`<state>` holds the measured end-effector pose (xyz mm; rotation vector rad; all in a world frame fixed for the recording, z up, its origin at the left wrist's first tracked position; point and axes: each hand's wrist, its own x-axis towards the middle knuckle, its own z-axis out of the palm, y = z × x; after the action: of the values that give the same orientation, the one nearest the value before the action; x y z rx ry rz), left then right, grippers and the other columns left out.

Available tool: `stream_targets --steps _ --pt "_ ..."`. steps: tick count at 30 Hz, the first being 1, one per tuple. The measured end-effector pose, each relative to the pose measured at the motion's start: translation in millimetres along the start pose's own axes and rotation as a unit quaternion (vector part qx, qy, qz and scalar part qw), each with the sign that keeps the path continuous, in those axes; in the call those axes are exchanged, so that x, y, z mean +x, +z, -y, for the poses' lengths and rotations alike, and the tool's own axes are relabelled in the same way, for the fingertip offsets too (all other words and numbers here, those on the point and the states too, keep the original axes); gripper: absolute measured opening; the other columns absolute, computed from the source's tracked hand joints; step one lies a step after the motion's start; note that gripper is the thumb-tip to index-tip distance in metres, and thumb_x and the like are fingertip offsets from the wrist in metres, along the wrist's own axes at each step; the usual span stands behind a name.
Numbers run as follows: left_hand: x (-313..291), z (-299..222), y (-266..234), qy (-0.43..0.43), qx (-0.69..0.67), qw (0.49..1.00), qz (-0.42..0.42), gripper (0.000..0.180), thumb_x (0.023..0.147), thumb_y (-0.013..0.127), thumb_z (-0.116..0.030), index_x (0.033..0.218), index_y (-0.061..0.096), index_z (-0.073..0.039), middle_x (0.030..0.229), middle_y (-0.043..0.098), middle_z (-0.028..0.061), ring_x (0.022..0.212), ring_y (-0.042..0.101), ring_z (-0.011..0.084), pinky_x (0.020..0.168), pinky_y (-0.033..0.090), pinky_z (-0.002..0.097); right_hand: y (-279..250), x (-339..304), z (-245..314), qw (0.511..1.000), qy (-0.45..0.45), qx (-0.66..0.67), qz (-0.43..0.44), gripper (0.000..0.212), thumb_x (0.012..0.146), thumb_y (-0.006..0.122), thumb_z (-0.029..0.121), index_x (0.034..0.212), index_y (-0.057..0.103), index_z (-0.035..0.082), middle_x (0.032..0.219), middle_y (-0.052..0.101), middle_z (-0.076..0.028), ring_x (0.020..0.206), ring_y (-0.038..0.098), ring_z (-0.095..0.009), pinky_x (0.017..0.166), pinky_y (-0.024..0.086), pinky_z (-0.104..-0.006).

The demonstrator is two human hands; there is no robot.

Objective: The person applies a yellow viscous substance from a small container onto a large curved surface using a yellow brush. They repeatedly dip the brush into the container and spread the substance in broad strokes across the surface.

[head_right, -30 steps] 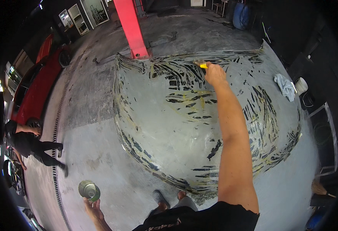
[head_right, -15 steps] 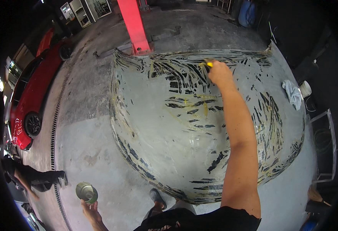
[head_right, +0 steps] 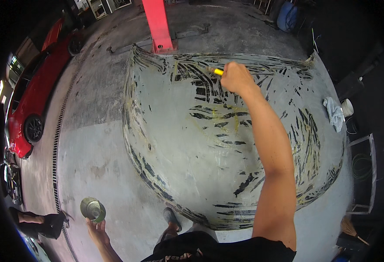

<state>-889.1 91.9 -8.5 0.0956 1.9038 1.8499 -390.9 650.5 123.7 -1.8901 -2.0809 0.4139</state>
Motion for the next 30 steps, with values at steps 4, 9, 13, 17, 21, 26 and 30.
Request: stream_targets --steps 4,9,13,17,21,26,30 --pt "1.0 -2.5 -4.4 -0.003 -0.01 1.0 0.008 0.065 0.102 0.066 -0.051 0.135 0.055 0.004 0.113 0.064 0.011 0.11 0.066 0.0295 0.1 0.055 0.0453 22.7 -20.8 1.6 0.995 -0.028 -0.089 -0.043 0.027 0.091 0.064 0.009 0.114 0.074 0.0 0.102 0.075 -0.027 0.098 0.074 -0.042 0.089 0.058 -0.0527" --pt "4.7 10.1 -18.1 -0.022 -0.034 0.999 0.002 0.063 0.102 0.067 -0.051 0.134 0.056 0.002 0.112 0.064 0.0101 0.107 0.066 0.028 0.098 0.055 0.0449 -0.2 -85.8 23.3 0.981 -0.152 -0.121 0.026 0.027 0.092 0.065 0.01 0.117 0.073 0.005 0.095 0.074 -0.025 0.089 0.073 -0.044 0.082 0.057 -0.0505" --pt "14.0 9.7 -11.3 -0.025 -0.039 0.999 0.026 0.064 0.1 0.07 -0.052 0.134 0.056 0.001 0.111 0.064 0.0097 0.107 0.066 0.0271 0.099 0.055 0.0451 3.2 -53.5 28.6 0.98 -0.129 -0.131 -0.074 0.032 0.092 0.063 0.009 0.122 0.072 0.005 0.093 0.075 -0.024 0.089 0.074 -0.043 0.081 0.059 -0.0517" --pt "22.0 3.5 -17.0 -0.019 -0.031 0.999 0.041 0.065 0.1 0.069 -0.053 0.135 0.056 0.0 0.115 0.063 0.0096 0.11 0.066 0.0271 0.1 0.055 0.0443 49.8 -67.1 17.0 0.983 -0.125 -0.125 -0.058 0.025 0.093 0.064 0.011 0.116 0.071 0.004 0.091 0.075 -0.024 0.083 0.073 -0.044 0.075 0.059 -0.0529" --pt "19.3 6.1 -34.4 -0.024 -0.05 0.998 0.013 0.065 0.099 0.07 -0.052 0.135 0.056 0.0 0.114 0.063 0.0102 0.11 0.066 0.0274 0.098 0.056 0.0442 45.5 -144.8 16.8 0.975 -0.147 -0.17 -0.005 0.027 0.092 0.064 0.009 0.117 0.072 0.004 0.083 0.073 -0.026 0.08 0.073 -0.045 0.072 0.059 -0.0552" --pt "23.0 9.8 -32.8 -0.032 -0.061 0.998 0.006 0.064 0.098 0.073 -0.05 0.131 0.057 0.002 0.112 0.063 0.0106 0.107 0.066 0.0281 0.095 0.057 0.0443 9.8 -111.9 37.1 0.971 -0.162 -0.162 -0.068 0.024 0.091 0.065 0.01 0.114 0.071 0.004 0.082 0.073 -0.025 0.08 0.073 -0.046 0.073 0.058 -0.056" --pt "16.4 8.3 -29.8 -0.024 -0.061 0.998 0.024 0.06 0.099 0.073 -0.048 0.128 0.058 0.002 0.111 0.062 0.01 0.103 0.066 0.0275 0.092 0.059 0.044 43.9 -27.7 70.7 0.983 -0.11 -0.117 -0.091 0.028 0.096 0.065 0.015 0.123 0.07 0.01 0.095 0.075 -0.025 0.092 0.073 -0.044 0.081 0.058 -0.0546"
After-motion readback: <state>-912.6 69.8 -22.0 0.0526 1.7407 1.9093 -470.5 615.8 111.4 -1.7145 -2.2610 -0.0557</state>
